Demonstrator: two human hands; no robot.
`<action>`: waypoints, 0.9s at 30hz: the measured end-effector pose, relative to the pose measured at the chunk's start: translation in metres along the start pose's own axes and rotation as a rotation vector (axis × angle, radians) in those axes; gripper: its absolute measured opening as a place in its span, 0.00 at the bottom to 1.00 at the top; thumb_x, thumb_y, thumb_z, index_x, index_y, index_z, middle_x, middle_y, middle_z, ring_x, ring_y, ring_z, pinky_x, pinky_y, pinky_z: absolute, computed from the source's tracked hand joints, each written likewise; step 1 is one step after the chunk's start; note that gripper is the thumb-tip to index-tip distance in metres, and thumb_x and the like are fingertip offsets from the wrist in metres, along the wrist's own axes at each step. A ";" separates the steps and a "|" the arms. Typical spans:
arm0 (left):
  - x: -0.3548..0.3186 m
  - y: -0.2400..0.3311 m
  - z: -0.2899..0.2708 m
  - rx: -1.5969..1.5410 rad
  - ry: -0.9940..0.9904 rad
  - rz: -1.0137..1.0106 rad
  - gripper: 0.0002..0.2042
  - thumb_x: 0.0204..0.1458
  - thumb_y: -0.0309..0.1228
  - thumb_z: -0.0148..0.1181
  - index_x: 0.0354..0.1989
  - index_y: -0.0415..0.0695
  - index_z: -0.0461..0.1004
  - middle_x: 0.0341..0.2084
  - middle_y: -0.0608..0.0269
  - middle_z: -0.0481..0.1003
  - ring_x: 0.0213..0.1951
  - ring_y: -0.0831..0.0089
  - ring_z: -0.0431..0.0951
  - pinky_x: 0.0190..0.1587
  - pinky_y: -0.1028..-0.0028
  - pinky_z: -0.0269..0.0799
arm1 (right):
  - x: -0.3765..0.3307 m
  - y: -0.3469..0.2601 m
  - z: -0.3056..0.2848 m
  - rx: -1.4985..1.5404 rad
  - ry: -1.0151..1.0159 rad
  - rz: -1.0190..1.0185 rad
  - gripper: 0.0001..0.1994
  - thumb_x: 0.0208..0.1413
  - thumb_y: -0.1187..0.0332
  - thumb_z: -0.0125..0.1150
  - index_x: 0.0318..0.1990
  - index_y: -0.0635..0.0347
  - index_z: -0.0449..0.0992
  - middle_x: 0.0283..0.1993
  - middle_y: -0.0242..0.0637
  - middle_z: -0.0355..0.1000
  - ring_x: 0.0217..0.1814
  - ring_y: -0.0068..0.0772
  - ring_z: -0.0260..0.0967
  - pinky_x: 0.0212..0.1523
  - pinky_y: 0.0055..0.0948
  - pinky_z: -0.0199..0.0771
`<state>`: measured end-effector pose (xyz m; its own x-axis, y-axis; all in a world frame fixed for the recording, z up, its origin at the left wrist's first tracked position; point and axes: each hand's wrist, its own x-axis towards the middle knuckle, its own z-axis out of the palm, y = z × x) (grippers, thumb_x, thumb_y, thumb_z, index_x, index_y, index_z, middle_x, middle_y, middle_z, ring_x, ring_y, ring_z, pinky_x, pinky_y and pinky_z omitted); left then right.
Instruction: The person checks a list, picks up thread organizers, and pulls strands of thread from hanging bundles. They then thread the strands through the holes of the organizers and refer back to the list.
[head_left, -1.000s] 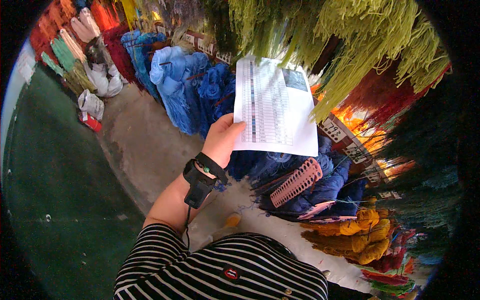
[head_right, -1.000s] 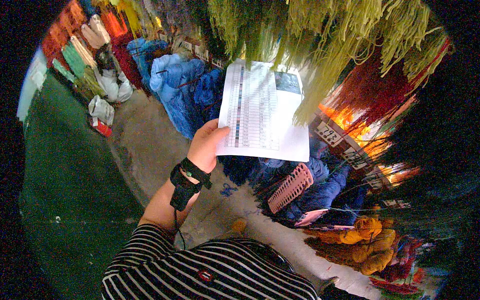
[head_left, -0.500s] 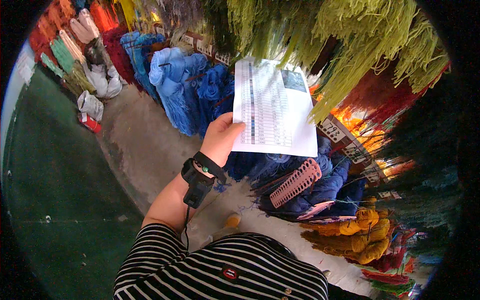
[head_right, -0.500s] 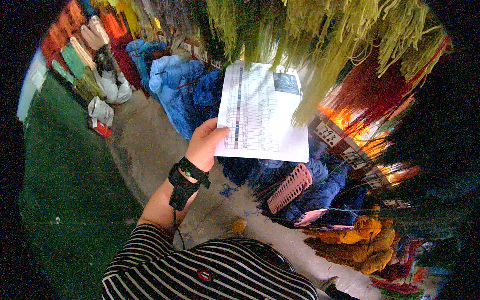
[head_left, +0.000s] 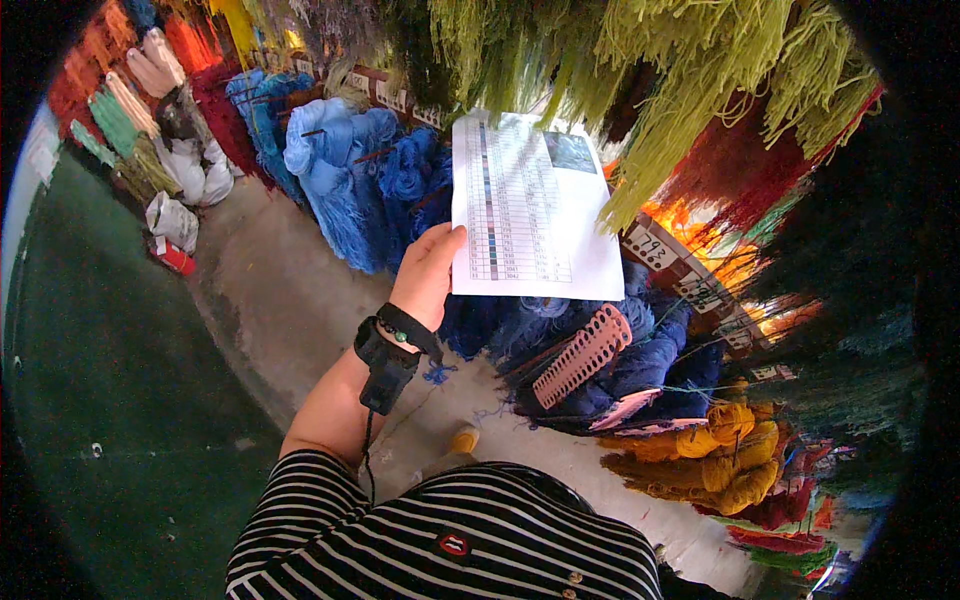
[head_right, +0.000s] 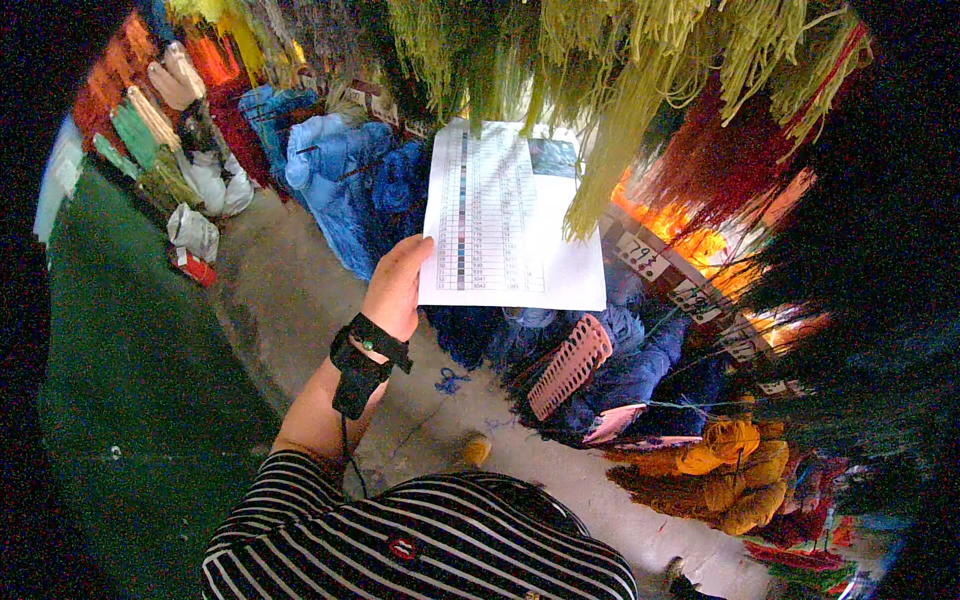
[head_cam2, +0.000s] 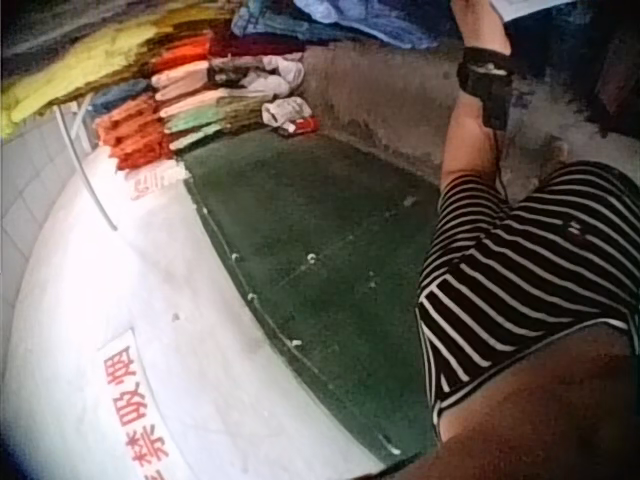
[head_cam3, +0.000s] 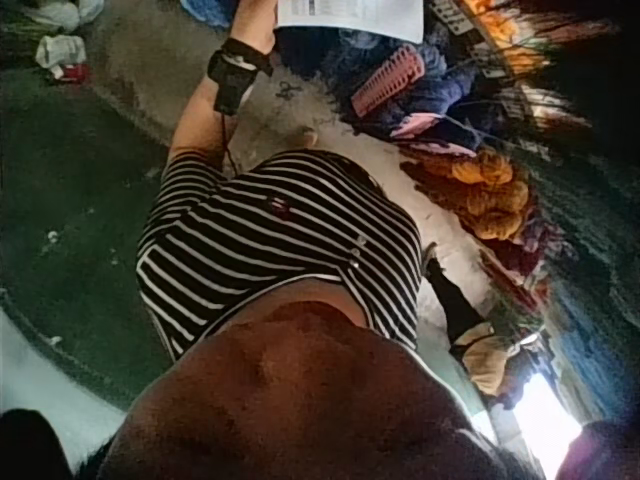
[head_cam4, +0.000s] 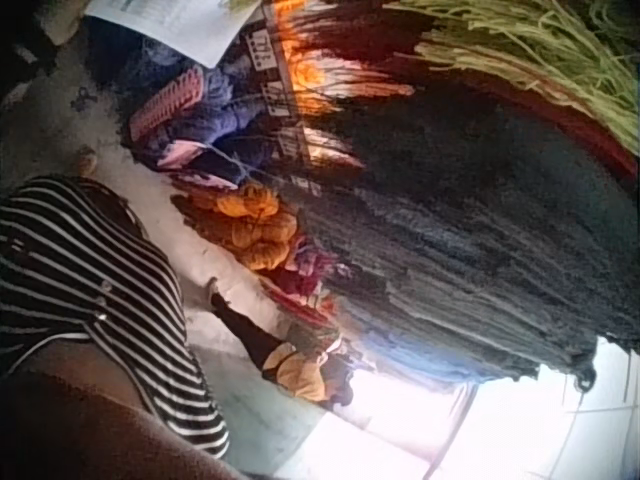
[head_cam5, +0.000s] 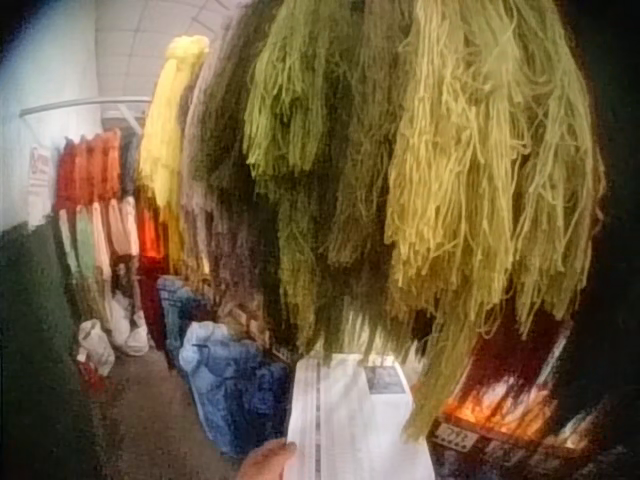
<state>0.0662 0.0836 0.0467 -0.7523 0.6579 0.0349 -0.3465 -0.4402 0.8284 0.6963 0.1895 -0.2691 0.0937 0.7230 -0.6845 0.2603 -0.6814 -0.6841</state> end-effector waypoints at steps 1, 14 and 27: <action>0.000 -0.001 0.000 0.001 0.000 0.000 0.15 0.61 0.34 0.51 0.48 0.34 0.72 0.41 0.60 0.78 0.41 0.75 0.78 0.44 0.76 0.72 | 0.000 0.002 -0.001 -0.002 0.001 0.001 0.17 0.55 0.74 0.59 0.52 0.58 0.67 0.38 0.40 0.75 0.34 0.35 0.72 0.30 0.34 0.75; -0.020 -0.010 -0.016 0.251 0.169 -0.092 0.20 0.62 0.48 0.44 0.48 0.45 0.71 0.34 0.67 0.77 0.26 0.84 0.71 0.27 0.80 0.64 | 0.016 0.053 -0.032 -0.001 -0.004 -0.010 0.19 0.55 0.75 0.59 0.54 0.57 0.66 0.39 0.40 0.75 0.34 0.36 0.72 0.30 0.34 0.75; -0.116 -0.122 -0.026 0.645 -0.631 -0.684 0.11 0.63 0.38 0.49 0.47 0.46 0.71 0.32 0.67 0.76 0.30 0.80 0.74 0.32 0.78 0.72 | -0.064 -0.055 -0.042 0.243 0.117 -0.272 0.27 0.59 0.66 0.59 0.63 0.44 0.54 0.43 0.34 0.72 0.36 0.30 0.70 0.32 0.30 0.70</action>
<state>0.1816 0.0453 -0.0729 -0.0351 0.9106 -0.4118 -0.0857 0.4078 0.9090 0.7161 0.1854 -0.1774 0.1651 0.8797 -0.4459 0.0568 -0.4599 -0.8862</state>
